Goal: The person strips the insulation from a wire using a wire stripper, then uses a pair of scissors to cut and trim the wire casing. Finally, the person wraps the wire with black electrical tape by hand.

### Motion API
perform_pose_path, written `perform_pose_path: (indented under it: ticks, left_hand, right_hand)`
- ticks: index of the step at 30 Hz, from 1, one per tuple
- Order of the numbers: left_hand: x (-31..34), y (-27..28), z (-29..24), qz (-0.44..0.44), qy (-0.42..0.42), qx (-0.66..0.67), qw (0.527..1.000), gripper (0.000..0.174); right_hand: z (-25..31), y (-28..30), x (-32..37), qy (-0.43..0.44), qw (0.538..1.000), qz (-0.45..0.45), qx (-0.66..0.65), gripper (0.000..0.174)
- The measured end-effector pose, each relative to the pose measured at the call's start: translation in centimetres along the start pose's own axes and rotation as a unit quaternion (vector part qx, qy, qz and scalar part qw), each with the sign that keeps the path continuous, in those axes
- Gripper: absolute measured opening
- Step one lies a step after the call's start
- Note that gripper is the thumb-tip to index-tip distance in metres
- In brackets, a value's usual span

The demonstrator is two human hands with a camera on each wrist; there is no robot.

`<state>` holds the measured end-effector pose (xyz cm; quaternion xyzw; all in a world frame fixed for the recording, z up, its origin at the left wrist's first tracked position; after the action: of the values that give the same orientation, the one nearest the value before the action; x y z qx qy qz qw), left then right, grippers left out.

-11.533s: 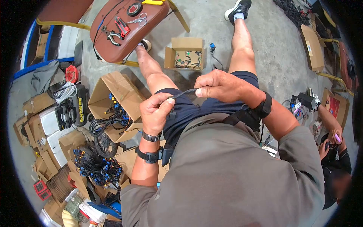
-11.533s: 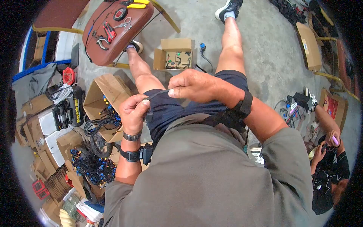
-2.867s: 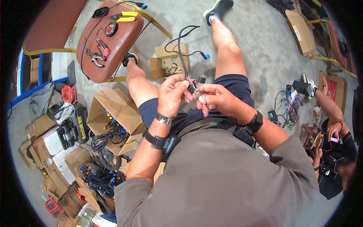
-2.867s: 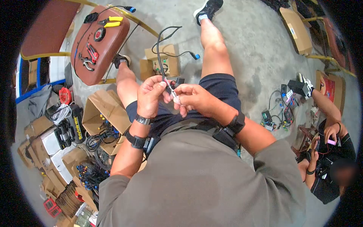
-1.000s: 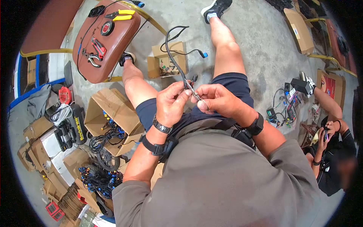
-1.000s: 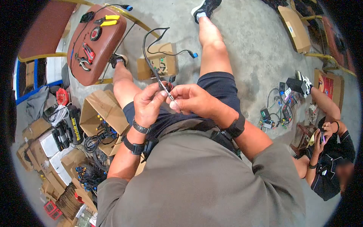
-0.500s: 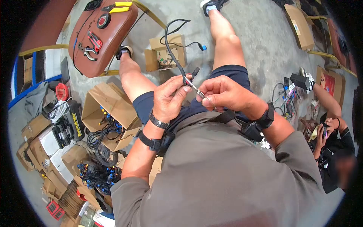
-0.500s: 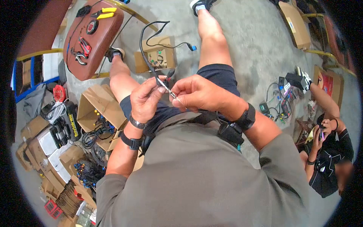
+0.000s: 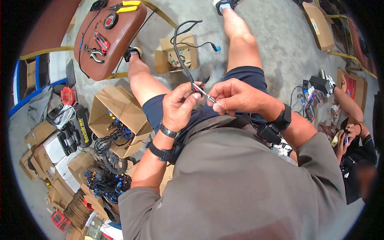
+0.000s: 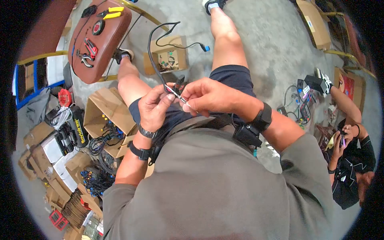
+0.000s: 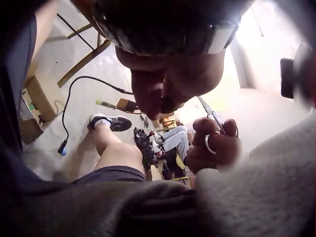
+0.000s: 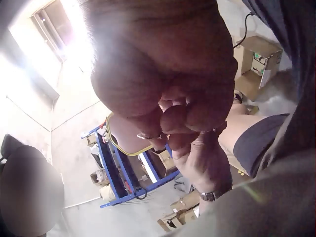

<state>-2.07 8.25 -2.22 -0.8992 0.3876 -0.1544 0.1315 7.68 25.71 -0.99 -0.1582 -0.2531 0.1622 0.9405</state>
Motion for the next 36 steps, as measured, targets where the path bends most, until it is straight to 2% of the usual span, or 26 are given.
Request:
perform_pose_path:
  ticks: [2,5,12,18,23,27,32,36]
  left_hand:
    - [0.1,0.1,0.1,-0.006,0.034,0.014,0.999,0.026]
    - [-0.3,-0.6,-0.6,-0.037,0.025,0.061,0.997,0.025]
    - [-0.5,-0.2,-0.2,-0.038,0.019,0.032,0.999,0.026]
    - [0.0,-0.3,-0.8,-0.016,0.005,-0.045,0.999,0.027]
    - [0.5,0.1,-0.6,0.006,-0.017,-0.075,0.997,0.025]
    - [0.5,0.1,-1.3,0.027,-0.061,-0.179,0.982,0.024]
    - [0.0,0.0,-1.6,0.041,-0.126,-0.237,0.962,0.026]
    - [0.0,-0.4,-2.5,0.056,-0.137,-0.277,0.949,0.027]
  right_hand:
    - [-0.5,-0.4,-0.5,0.020,0.999,-0.022,0.011,0.022]
    - [-1.0,-0.9,-1.1,0.035,0.998,-0.040,0.017,0.026]
    - [-1.6,-1.4,-1.8,0.092,0.993,-0.036,-0.058,0.031]
    - [-2.2,-1.7,-1.9,0.109,0.991,-0.032,-0.063,0.033]
    - [-2.0,-2.1,-1.8,0.095,0.992,-0.018,-0.081,0.034]
    - [-2.0,-2.2,-1.7,0.095,0.992,-0.019,-0.074,0.037]
    - [-1.8,-1.6,-1.1,0.067,0.993,-0.001,-0.098,0.035]
    - [-1.5,-1.2,-0.4,0.035,0.993,0.016,-0.115,0.033]
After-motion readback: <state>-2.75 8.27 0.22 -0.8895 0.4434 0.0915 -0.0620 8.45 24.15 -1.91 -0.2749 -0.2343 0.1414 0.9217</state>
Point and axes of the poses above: each hand's wrist, its own x-axis away from the middle knuckle, its own y-axis out of the back of the hand, z = x × y, the point moved 3 cm from there along -x, towards the middle knuckle, and after that the axes turned 15 degrees about x, right-handed, at the moved point
